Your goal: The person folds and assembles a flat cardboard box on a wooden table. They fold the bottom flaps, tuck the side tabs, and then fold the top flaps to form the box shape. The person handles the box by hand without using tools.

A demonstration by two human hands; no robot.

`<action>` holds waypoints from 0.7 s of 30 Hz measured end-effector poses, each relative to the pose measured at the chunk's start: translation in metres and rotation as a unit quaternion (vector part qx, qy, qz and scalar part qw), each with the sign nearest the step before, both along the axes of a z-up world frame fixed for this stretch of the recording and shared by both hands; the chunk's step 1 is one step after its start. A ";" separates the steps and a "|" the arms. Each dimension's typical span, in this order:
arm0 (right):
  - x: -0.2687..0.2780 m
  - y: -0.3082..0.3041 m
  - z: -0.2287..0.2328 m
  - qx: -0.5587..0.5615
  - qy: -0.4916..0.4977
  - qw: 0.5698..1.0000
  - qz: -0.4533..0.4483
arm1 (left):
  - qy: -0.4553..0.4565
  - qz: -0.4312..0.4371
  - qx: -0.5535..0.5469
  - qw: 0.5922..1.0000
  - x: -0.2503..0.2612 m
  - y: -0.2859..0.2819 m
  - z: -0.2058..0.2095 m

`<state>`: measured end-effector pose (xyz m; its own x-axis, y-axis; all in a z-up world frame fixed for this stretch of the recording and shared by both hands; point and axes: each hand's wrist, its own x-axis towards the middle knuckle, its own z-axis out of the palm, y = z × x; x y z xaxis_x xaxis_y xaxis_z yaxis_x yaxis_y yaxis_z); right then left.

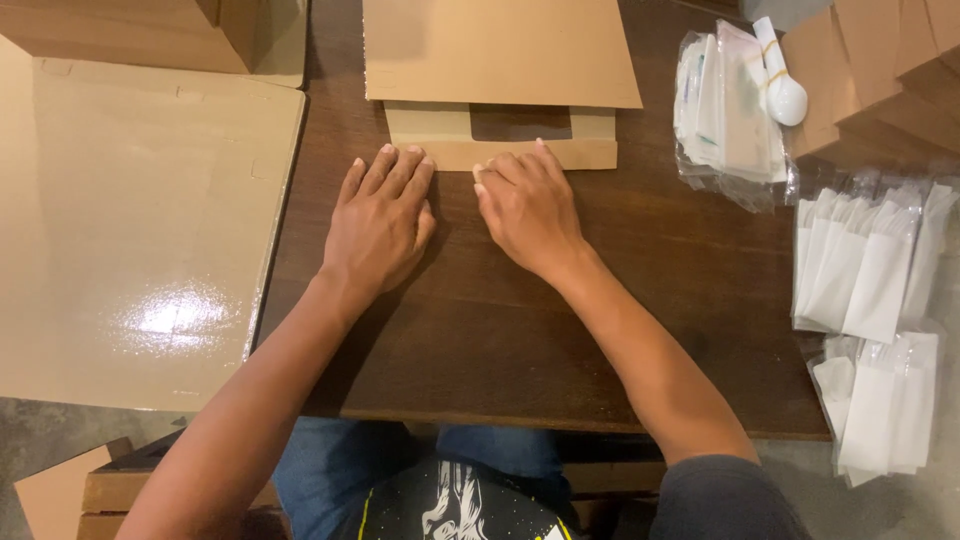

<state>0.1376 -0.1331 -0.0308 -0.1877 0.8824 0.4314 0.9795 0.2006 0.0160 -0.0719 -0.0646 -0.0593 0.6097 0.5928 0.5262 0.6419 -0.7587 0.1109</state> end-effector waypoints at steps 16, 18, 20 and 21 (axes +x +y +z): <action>0.077 -0.033 -0.012 -0.010 0.003 0.998 -0.063 | 0.015 0.005 0.012 1.000 0.000 -0.003 0.006; 0.087 -0.039 -0.014 -0.008 0.001 0.996 -0.093 | 0.018 0.003 0.002 1.000 0.001 -0.003 0.006; 0.092 -0.045 -0.011 -0.014 0.001 0.995 -0.103 | 0.020 0.004 0.008 1.000 0.001 -0.004 0.006; 0.095 -0.047 -0.009 -0.019 0.001 0.994 -0.112 | 0.022 0.005 0.015 1.000 0.001 -0.004 0.007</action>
